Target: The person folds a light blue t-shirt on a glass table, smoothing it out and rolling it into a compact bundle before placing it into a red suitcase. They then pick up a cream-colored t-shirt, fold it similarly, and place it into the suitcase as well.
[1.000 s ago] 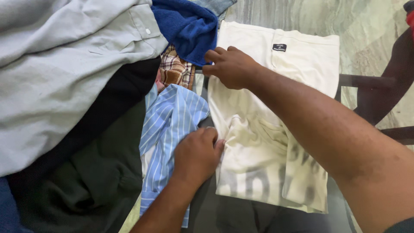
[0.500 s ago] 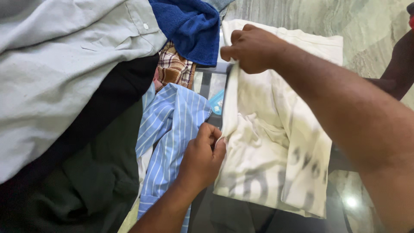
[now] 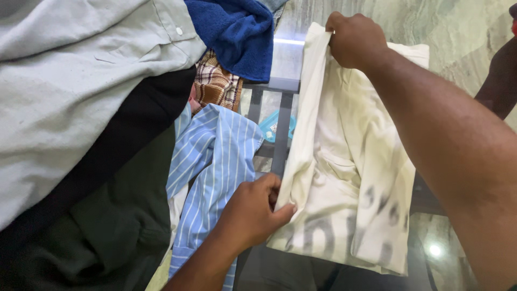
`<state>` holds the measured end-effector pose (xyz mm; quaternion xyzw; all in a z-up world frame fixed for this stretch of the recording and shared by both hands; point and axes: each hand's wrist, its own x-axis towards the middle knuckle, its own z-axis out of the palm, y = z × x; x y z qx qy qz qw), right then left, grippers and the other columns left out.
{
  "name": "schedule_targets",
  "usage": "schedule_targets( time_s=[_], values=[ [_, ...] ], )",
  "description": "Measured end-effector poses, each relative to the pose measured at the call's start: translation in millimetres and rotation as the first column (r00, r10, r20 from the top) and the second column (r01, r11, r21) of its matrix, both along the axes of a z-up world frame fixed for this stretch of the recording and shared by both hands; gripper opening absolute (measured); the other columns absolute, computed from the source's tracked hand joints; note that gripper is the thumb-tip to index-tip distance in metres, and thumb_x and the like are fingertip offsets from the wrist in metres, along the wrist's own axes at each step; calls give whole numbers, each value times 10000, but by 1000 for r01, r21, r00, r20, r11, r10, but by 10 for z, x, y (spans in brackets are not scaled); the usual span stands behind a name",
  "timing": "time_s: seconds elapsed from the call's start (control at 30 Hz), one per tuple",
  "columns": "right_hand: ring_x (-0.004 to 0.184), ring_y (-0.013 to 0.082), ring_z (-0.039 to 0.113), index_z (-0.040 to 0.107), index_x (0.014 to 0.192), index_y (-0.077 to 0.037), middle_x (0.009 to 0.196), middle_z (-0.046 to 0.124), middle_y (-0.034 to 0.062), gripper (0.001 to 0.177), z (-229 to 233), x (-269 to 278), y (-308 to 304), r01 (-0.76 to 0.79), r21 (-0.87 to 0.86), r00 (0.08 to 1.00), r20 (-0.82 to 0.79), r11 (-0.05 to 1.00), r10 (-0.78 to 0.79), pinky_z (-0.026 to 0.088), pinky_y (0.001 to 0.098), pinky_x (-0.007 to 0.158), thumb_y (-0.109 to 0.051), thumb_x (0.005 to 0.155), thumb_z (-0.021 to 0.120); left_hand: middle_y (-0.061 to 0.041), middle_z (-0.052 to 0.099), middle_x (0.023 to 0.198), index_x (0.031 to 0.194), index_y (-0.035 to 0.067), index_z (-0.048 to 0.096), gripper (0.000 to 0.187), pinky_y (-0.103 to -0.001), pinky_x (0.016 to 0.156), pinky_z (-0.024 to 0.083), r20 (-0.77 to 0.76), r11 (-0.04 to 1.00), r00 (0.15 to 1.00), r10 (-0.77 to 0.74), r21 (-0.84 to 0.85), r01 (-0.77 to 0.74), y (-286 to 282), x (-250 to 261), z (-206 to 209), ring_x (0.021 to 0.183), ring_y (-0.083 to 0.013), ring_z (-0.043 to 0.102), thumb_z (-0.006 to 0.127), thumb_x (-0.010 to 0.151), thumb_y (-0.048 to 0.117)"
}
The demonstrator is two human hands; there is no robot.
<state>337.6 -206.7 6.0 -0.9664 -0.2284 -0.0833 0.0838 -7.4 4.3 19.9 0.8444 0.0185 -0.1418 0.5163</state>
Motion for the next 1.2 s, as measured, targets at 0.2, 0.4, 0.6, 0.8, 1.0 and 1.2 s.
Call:
schedule_targets(
  time_s=[0.2, 0.4, 0.6, 0.8, 1.0, 1.2],
  values=[
    [721, 196, 735, 615, 1059, -61, 882, 736, 107, 97, 59, -54, 28, 276, 777, 914, -395, 566, 96, 562, 356, 578, -13, 983, 650, -94, 738, 753, 962, 27, 659, 273, -351, 640, 569, 0, 994, 997, -80, -72, 80, -8, -83, 121, 652, -217, 725, 772, 779, 196],
    [770, 176, 755, 615, 973, -79, 922, 758, 95, 165, 112, -57, -190, 292, 954, 924, -299, 62, 240, 641, 343, 659, 56, 957, 709, -92, 701, 726, 1048, 71, 659, 267, -331, 616, 532, -8, 993, 994, -113, -26, 113, -189, -213, 397, 631, -198, 678, 726, 807, 164],
    [771, 237, 740, 616, 942, -50, 905, 729, 132, 154, 276, -284, -617, 362, 916, 915, -314, -172, 254, 660, 395, 664, 99, 919, 647, -58, 697, 733, 959, 55, 687, 194, -326, 607, 553, 138, 980, 981, -140, -122, 157, -605, -294, 490, 640, -184, 696, 737, 790, 136],
    [865, 244, 724, 637, 1050, -21, 1000, 698, 144, 103, 210, -462, -1123, 428, 882, 904, -414, -199, 108, 668, 388, 732, 36, 964, 640, -77, 675, 788, 964, 33, 644, 194, -337, 643, 546, 330, 941, 914, -237, -157, 301, -1127, -300, 451, 692, -210, 682, 730, 816, 124],
    [926, 203, 734, 632, 1229, -61, 1094, 729, 105, 413, -44, -375, -1463, 520, 835, 853, -520, 182, -51, 671, 384, 777, 135, 867, 669, -79, 665, 749, 973, 42, 647, 203, -352, 636, 551, 320, 935, 909, -267, -144, 325, -1250, -146, 667, 668, -233, 681, 721, 802, 122],
    [960, 256, 757, 621, 1273, -19, 1119, 729, 160, 449, -176, -76, -1821, 541, 838, 840, -535, 76, -86, 642, 388, 772, 124, 852, 680, -85, 692, 816, 995, 44, 648, 195, -368, 724, 578, 428, 910, 855, -293, -151, 387, -1428, -135, 699, 767, -263, 711, 713, 839, 139]
  ],
)
